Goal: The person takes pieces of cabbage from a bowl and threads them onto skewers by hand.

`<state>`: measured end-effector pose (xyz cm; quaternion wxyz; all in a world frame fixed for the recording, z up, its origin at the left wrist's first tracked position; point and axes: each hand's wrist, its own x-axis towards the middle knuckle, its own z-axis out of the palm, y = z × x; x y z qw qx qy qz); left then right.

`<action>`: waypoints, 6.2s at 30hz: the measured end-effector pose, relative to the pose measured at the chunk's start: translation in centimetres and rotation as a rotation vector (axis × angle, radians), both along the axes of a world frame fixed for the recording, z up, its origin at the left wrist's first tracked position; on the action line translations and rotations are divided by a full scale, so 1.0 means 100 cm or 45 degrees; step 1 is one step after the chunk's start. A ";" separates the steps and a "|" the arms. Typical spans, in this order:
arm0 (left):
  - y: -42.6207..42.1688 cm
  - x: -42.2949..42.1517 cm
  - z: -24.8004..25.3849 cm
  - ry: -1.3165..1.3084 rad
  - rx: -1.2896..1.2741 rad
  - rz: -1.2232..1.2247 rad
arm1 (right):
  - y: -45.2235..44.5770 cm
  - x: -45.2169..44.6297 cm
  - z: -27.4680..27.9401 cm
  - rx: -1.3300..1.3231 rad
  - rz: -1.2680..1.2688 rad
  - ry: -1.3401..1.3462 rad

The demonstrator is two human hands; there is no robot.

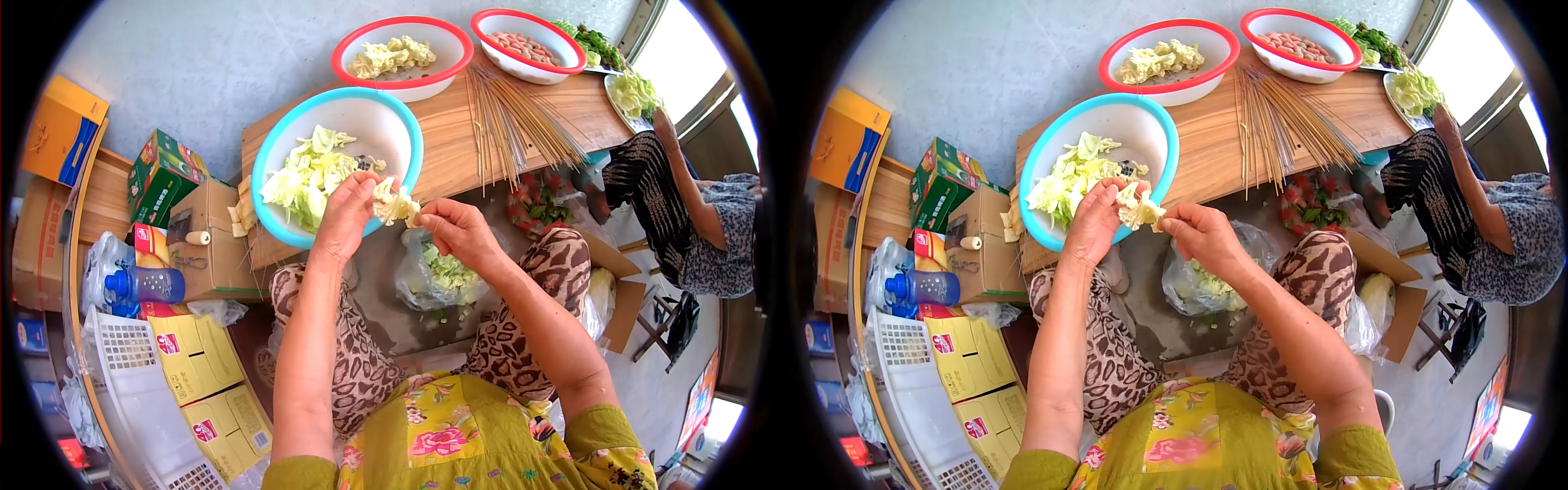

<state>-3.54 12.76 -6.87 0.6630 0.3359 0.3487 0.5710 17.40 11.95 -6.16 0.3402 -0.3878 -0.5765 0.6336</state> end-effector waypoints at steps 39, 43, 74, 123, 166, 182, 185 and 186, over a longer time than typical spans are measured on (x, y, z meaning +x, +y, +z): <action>0.000 0.010 -0.008 0.027 0.079 0.022 | -0.001 0.003 0.008 -0.313 0.070 0.134; 0.001 0.008 -0.013 0.058 0.080 0.029 | -0.001 0.002 0.011 -0.313 0.049 0.096; 0.051 -0.064 -0.067 2.153 0.041 -0.235 | 0.012 0.012 0.013 -0.244 -0.086 0.099; 0.018 -0.023 -0.008 -0.022 -0.024 0.114 | 0.006 0.001 0.000 -0.195 -0.029 0.049; 0.018 -0.017 -0.009 -0.051 -0.124 0.124 | 0.004 -0.003 -0.001 0.006 -0.007 -0.169; 0.012 -0.014 -0.005 0.208 -0.148 -0.128 | 0.004 -0.003 -0.001 0.015 -0.015 -0.144; 0.012 -0.011 -0.002 0.286 -0.121 -0.140 | 0.005 -0.002 -0.002 0.030 -0.029 -0.167; 0.014 -0.012 -0.002 0.275 -0.094 -0.094 | 0.006 -0.001 -0.002 0.025 -0.039 -0.172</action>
